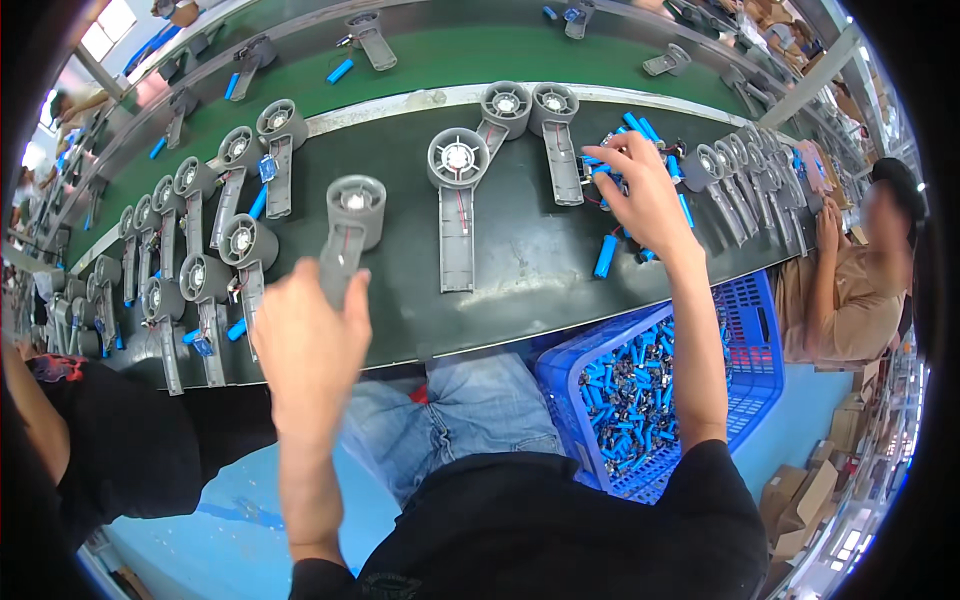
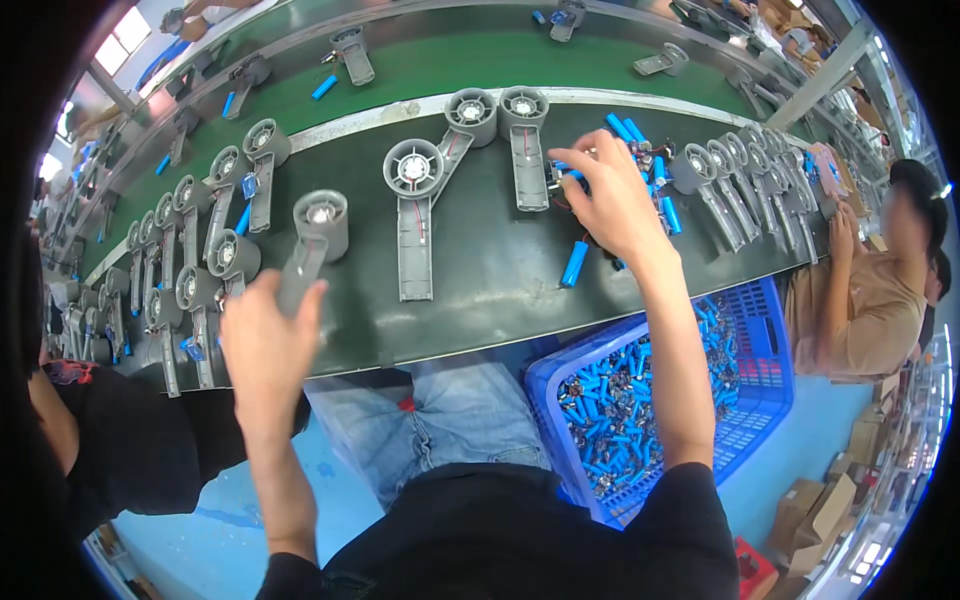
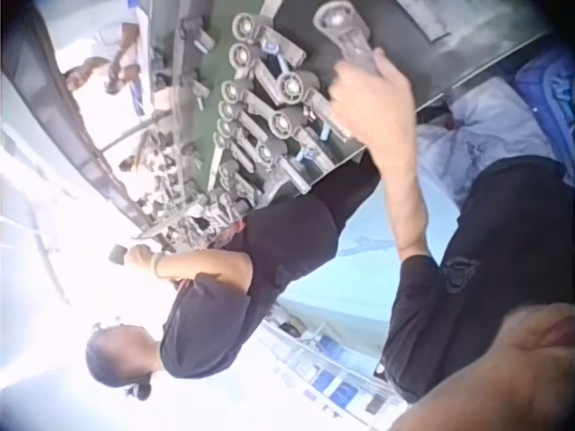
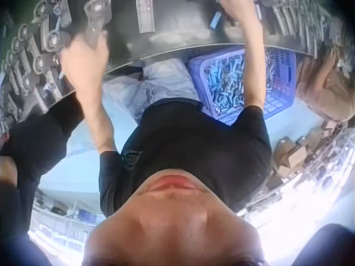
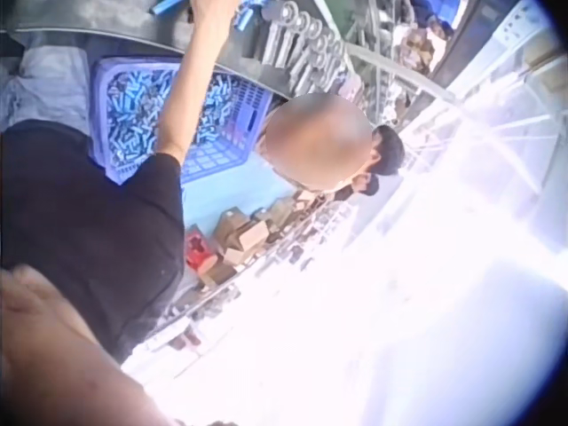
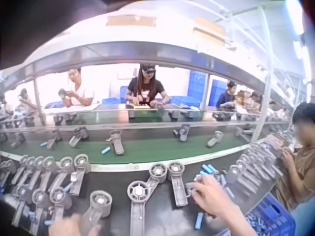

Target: Assembling small metal and plastic components on a production line.

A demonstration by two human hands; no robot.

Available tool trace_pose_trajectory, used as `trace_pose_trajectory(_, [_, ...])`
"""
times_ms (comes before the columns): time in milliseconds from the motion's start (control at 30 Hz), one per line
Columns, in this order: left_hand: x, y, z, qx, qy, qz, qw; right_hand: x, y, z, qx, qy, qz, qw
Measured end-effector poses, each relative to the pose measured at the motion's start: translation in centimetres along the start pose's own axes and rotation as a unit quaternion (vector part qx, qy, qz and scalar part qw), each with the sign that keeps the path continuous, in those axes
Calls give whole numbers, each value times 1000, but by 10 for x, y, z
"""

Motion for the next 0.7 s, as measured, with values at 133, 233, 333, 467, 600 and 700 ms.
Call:
trace_pose_trajectory(133, [23,45,4,-34,80,-9,996,27,-15,-3,-54,12,79,995])
trace_pose_trajectory(233, [50,54,8,-66,133,31,988,18,-20,-7,-54,33,94,994])
trace_pose_trajectory(333, [55,55,7,-78,177,54,980,-2,-22,-18,-28,-5,54,998])
trace_pose_trajectory(467, [39,53,15,-92,214,37,972,-32,-17,-43,129,-176,1,976])
trace_pose_trajectory(600, [-4,46,7,94,265,-136,950,-43,-17,-6,121,-442,-59,887])
trace_pose_trajectory(700, [-12,33,-9,169,392,-95,899,-36,-12,54,83,-547,-13,833])
Point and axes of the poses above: each hand's wrist, its own y-axis away from the middle knuckle, its own x-axis out of the palm, z = x × y, the point moved 9 cm from there along -y, towards the middle knuckle, and after that the axes turned 13 degrees about y, right-handed, at the moved point
